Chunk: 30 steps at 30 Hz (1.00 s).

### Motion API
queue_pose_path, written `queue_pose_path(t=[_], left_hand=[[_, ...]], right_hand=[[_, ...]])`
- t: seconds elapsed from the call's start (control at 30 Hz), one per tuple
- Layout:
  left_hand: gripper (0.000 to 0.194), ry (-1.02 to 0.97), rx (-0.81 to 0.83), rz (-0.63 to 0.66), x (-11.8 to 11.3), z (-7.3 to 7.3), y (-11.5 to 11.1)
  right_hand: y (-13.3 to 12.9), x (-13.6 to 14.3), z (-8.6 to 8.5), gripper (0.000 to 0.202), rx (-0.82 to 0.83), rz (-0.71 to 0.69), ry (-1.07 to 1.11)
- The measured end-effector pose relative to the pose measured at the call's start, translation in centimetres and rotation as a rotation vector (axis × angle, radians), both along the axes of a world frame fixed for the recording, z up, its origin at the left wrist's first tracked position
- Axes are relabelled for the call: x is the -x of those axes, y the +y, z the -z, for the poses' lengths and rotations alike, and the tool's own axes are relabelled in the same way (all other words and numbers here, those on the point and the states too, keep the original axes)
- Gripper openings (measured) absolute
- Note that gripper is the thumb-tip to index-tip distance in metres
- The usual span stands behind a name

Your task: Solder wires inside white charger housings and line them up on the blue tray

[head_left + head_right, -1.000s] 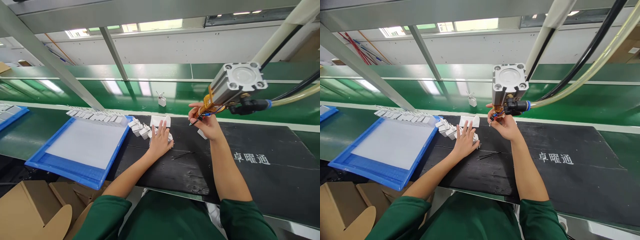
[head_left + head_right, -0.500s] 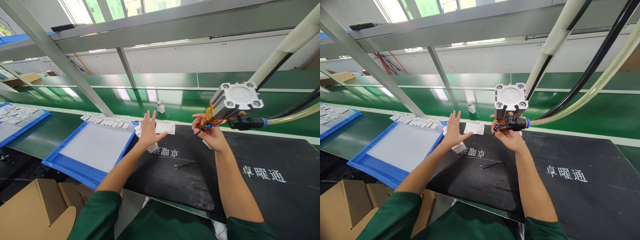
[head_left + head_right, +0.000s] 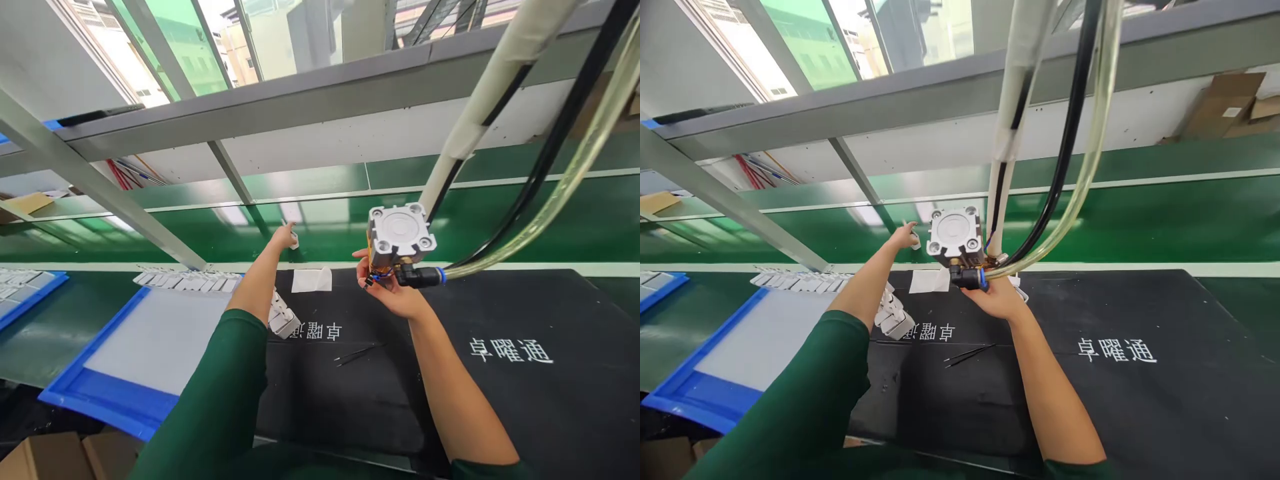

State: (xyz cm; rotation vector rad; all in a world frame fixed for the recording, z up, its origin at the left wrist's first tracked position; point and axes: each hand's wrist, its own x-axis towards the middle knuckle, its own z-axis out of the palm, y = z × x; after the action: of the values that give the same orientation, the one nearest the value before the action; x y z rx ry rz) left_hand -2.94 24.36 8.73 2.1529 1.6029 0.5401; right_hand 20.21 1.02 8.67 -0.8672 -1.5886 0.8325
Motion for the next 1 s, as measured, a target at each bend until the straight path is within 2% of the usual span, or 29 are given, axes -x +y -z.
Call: queue_pose_path(t=[0.1, 0.17, 0.23, 0.3, 0.37, 0.47, 0.6, 0.7, 0.8, 0.9, 1.0], left_hand=[[0.051, 0.027, -0.008, 0.088, -0.3, -1.6, -1.9], [0.065, 0.036, -0.028, 0.231, -0.7, -2.3, -5.1], [0.069, 0.001, -0.018, 0.441, -1.1, -2.3, -9.5], [0.068, 0.001, 0.048, 0.626, -1.4, -1.5, -14.1], [0.070, 0.058, 0.120, 0.762, -1.8, 0.0, -17.9], [0.080, 0.007, 0.192, 0.857, -2.2, 3.0, -20.9], [0.087, -0.235, 0.154, 0.750, -2.8, 6.5, -22.3], [0.088, -0.390, 0.164, 0.560, -3.4, 8.6, -23.0], [0.076, -0.560, 0.234, 0.377, -3.7, 10.5, -23.4], [0.064, -0.608, 0.217, 0.253, -3.6, 11.4, -23.2], [0.055, -0.493, 0.120, 0.180, -3.5, 11.1, -22.6]], right_hand=[[0.2, -0.2, 0.0, 0.033, 0.011, 0.027, 0.011], [0.3, -0.3, 0.0, 0.036, 0.013, 0.035, 0.018], [0.4, -0.3, 0.0, 0.037, 0.019, 0.033, 0.028], [0.4, -0.1, 0.0, 0.038, 0.022, 0.036, 0.038], [0.3, 0.1, -0.2, 0.039, 0.021, 0.038, 0.048], [0.3, 0.6, -0.4, 0.039, 0.005, 0.024, 0.079], [0.2, 1.1, -0.6, 0.038, -0.012, 0.015, 0.092], [0.1, 1.3, -0.6, 0.041, -0.008, -0.002, 0.089], [0.1, 1.2, -0.4, 0.041, -0.008, -0.024, 0.090], [0.0, 1.1, -0.2, 0.044, -0.014, -0.058, 0.080], [-0.4, 1.2, -0.3, 0.052, -0.027, -0.107, 0.062]])
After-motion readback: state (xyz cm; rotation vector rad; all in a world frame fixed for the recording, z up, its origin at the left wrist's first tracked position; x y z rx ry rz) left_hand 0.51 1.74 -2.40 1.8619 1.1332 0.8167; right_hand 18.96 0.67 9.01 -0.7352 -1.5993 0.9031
